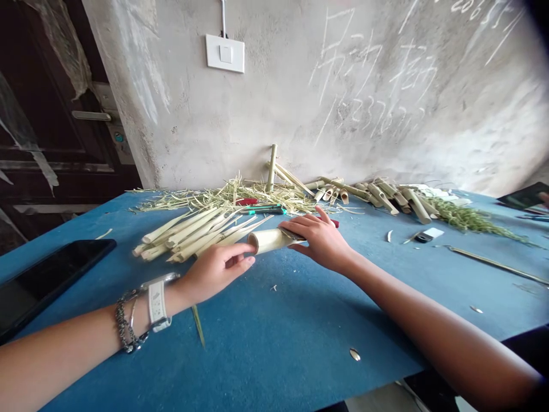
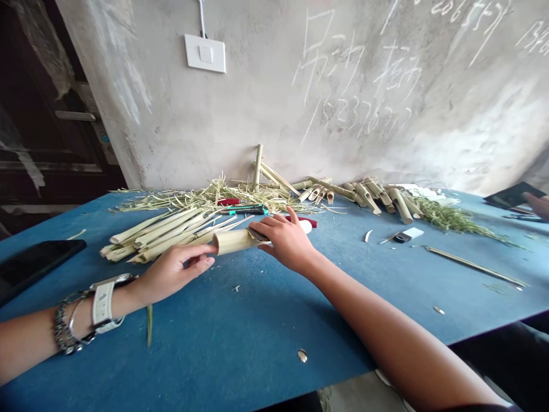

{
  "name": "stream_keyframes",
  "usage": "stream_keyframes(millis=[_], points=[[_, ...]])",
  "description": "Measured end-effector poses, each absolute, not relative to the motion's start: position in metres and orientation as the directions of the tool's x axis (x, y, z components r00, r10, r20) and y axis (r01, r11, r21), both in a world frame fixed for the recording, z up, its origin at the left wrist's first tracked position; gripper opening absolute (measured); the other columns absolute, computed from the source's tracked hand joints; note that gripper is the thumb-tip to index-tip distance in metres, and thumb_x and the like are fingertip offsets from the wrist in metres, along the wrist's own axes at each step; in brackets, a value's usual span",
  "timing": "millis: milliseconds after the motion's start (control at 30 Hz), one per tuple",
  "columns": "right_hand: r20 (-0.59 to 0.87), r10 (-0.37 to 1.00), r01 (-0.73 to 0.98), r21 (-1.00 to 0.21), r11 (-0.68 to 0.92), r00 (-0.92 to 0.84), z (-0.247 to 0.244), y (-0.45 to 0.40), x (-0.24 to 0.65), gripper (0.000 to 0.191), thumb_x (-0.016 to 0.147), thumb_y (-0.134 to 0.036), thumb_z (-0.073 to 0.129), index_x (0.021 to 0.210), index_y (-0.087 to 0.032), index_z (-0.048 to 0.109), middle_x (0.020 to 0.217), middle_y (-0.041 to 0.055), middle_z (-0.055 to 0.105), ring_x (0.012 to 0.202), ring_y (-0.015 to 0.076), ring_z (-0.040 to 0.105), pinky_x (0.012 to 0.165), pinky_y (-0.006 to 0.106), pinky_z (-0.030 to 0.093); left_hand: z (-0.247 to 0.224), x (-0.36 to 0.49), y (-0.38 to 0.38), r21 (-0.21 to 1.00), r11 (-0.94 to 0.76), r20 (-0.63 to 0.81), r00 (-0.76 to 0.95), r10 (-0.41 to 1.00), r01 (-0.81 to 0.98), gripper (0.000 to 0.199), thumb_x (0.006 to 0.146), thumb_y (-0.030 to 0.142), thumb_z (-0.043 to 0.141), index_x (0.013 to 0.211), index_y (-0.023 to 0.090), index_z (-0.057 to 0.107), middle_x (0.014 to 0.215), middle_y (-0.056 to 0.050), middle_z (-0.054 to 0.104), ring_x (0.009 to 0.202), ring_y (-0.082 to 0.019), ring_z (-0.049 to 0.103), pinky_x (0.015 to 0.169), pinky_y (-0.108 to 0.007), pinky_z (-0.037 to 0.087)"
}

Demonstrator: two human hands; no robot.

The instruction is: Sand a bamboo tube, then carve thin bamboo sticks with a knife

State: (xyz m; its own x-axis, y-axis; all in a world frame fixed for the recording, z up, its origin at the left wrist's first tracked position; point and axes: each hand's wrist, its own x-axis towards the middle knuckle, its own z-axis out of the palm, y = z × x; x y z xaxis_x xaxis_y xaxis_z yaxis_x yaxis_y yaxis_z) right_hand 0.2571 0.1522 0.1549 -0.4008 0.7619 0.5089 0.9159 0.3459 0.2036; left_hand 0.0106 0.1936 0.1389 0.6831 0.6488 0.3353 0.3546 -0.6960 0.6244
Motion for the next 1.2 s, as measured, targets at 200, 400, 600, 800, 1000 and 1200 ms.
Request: stream_keyframes(millis=[200,400,600,800,1000,1200], points=[[0.489,0.757,0.901,0.211,0.379,-0.433,0.157,0.149,0.249,0.041,0.079,-0.025,0.062,0.118,-0.029,0.051,0.107,0.0000,0.064,0.098,0.0203,0.056,0.102,0.050,0.019,0.138,0.011,0.195,0.593,-0.718,0.312,0.718,0.622,0.364,0.031,0.086,0.039,0.046,0.070,0.017,0.060,0.056,0.000,0.057,0.051,-0.012,0.048,0.051,-0.022,0.033],[0.483,0.764,0.903,0.188,0.387,-0.428,0.160,0.150,0.252,0.041,0.078,-0.025,0.063,0.118,-0.026,0.052,0.105,0.0016,0.064,0.097,0.0207,0.056,0.096,0.044,0.032,0.142,0.011,0.194,0.448,-0.831,0.537,0.644,0.545,0.330,0.017,0.083,0.033,0.052,0.077,0.018,0.058,0.081,-0.002,0.055,0.063,-0.013,0.048,0.058,-0.023,0.039],[0.481,0.753,0.891,0.173,0.420,-0.449,0.158,0.149,0.247,0.042,0.077,-0.023,0.064,0.118,-0.021,0.053,0.104,0.0049,0.063,0.092,0.0202,0.055,0.079,0.033,0.044,0.135,0.012,0.197,0.292,-0.886,0.592,0.659,0.464,0.361,0.015,0.084,0.029,0.050,0.082,0.016,0.057,0.108,-0.007,0.042,0.096,-0.018,0.049,0.086,-0.032,0.043],[0.478,0.747,0.882,0.159,0.444,-0.462,0.160,0.146,0.245,0.044,0.077,-0.024,0.065,0.119,-0.020,0.052,0.103,0.0045,0.063,0.092,0.0199,0.055,0.078,0.033,0.045,0.137,0.012,0.197,0.279,-0.898,0.626,0.644,0.439,0.341,0.014,0.084,0.027,0.052,0.075,0.017,0.051,0.110,-0.005,0.046,0.101,-0.018,0.049,0.089,-0.033,0.043],[0.489,0.743,0.885,0.157,0.439,-0.456,0.158,0.148,0.247,0.045,0.076,-0.022,0.066,0.119,-0.020,0.053,0.104,0.0044,0.062,0.092,0.0200,0.055,0.075,0.032,0.046,0.133,0.013,0.199,0.336,-0.873,0.564,0.666,0.487,0.354,0.012,0.085,0.029,0.049,0.089,0.019,0.054,0.113,-0.007,0.048,0.103,-0.020,0.050,0.088,-0.034,0.045],[0.446,0.750,0.867,0.145,0.477,-0.488,0.155,0.147,0.241,0.040,0.078,-0.023,0.064,0.117,-0.021,0.053,0.102,0.0037,0.063,0.089,0.0192,0.055,0.072,0.031,0.046,0.134,0.013,0.198,0.485,-0.833,0.367,0.803,0.470,0.266,0.030,0.089,0.031,0.040,0.114,0.021,0.053,0.111,-0.006,0.055,0.104,-0.021,0.052,0.094,-0.034,0.042]])
